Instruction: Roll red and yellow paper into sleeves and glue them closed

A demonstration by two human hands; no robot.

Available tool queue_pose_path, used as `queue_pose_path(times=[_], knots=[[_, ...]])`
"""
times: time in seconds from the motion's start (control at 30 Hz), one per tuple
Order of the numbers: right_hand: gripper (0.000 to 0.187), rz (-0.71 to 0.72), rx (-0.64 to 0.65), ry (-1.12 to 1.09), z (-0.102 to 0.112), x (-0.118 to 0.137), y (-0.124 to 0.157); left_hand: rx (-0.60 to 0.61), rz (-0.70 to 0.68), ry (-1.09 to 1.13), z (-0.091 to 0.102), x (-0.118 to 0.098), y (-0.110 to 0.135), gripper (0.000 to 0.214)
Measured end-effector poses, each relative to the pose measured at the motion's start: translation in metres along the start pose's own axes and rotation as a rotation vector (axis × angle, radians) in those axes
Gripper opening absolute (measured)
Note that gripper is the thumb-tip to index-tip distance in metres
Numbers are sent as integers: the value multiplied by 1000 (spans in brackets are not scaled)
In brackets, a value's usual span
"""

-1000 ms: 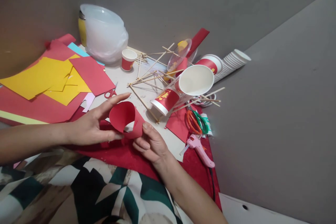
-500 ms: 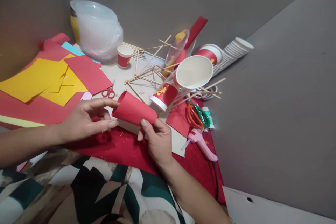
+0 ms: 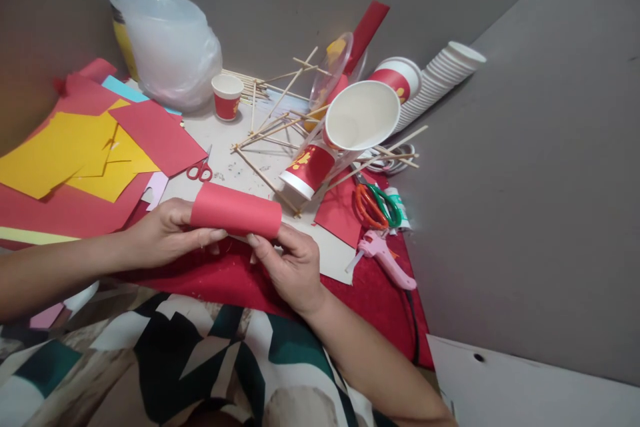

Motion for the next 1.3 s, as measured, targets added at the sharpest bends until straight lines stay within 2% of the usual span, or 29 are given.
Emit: queue_pose_path(times=[0.07, 0.1, 0.17, 0.23, 0.3, 0.37, 0.47, 0.57, 0.63, 0.83, 1.0, 1.3], knots=[[10, 1, -21, -39, 2, -1, 2, -72, -266, -215, 3, -17, 4, 14], [7, 3, -49, -69, 4, -3, 3, -104, -371, -322, 3, -22, 7, 18], [15, 14, -139, -146, 11, -5, 6, -167, -515, -493, 3, -28, 14, 28], [23, 38, -245, -233, 20, -7, 7, -216, -591, -617, 4, -31, 18, 33], [29, 48, -283, -335, 22, -8, 4, -245, -653, -716, 3, -35, 20, 29], [36, 19, -243, -438, 18, -9, -1, -245, -708, -819, -1, -39, 21, 20], [49, -75, -106, -558, 3, -11, -5, -208, -766, -918, -11, -42, 23, 10], [55, -157, 6, -649, -11, -14, -4, -138, -718, -947, -20, -37, 22, 11], [55, -206, 28, -699, -16, -17, -2, -113, -680, -973, -25, -32, 21, 10], [50, -352, -9, -815, -20, -31, -5, -73, -663, -1068, -32, -32, 19, 18], [40, -474, -46, -876, -25, -47, -6, 15, -580, -1095, -35, -29, 10, 21], [32, -622, -9, -982, -33, -65, -6, 93, -440, -1077, -38, -20, 6, 21]])
Point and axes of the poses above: each hand's wrist, its own y-axis away from the middle knuckle, its own z-axis out of the back of the hand, x = y × z, the point moved 8 cm from there along -y, towards the middle knuckle, and after that the axes turned 8 degrees about x, right-handed, at the moved point
